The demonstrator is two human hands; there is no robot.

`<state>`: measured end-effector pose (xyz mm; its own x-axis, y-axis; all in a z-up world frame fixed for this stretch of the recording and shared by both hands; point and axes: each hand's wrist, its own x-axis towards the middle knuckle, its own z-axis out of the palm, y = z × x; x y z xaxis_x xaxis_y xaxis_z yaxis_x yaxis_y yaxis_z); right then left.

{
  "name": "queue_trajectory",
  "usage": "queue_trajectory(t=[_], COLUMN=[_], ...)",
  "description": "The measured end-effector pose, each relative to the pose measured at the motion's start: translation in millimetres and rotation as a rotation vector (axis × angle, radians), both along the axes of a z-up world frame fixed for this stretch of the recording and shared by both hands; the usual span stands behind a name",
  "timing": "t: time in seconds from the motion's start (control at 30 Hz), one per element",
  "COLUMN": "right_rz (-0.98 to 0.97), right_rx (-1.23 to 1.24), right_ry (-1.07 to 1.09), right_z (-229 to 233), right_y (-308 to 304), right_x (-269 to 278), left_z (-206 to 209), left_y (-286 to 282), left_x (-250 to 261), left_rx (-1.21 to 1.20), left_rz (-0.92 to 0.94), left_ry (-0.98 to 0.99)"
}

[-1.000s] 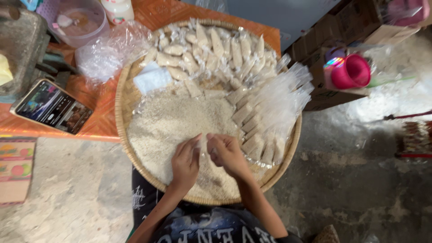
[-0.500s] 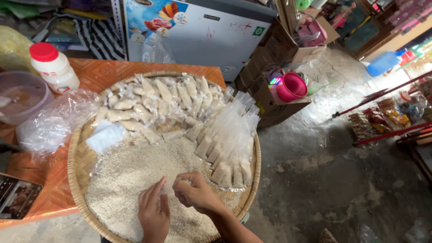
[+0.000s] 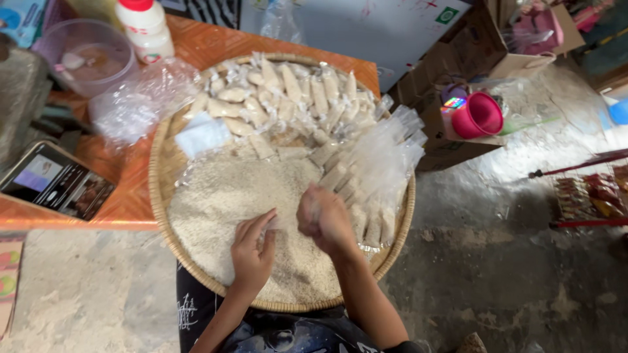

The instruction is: The person scoops loose grains from a large woven basket and fills small clear plastic bags by hand. Each filled bag is then placed on top of the remaining grains in the basket. The process is repeated continuously throughout the clip.

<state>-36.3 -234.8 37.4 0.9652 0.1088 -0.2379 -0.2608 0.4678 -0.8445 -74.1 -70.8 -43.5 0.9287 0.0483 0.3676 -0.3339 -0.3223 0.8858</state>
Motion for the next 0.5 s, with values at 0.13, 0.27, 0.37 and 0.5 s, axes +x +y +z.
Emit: queue_trajectory(t=[0.13,0.27,0.37,0.5], right_rz=[-0.246,-0.26,-0.238,-0.244], right_rx=[0.136,0.249,0.276,0.272], right_ry=[0.05,0.051,0.038,0.022], right_z=[21.1,34.4,35.0,30.8], right_y=[16.1,28.4,33.0,33.6], right_x=[17.4,22.7,24.2,26.8], left_z=[2.8,-1.1,-8.9,-18.2], left_y=[0.4,-2.7,-4.0,-5.7], left_x=[-0.4,0.4,-0.8,0.1], left_rx=[-0.008,-0.116,-0.188,-0.216], left_rz=[0.015,0.023,-0.003,-0.018], left_ry=[0.014,0.079,0.065,0.188])
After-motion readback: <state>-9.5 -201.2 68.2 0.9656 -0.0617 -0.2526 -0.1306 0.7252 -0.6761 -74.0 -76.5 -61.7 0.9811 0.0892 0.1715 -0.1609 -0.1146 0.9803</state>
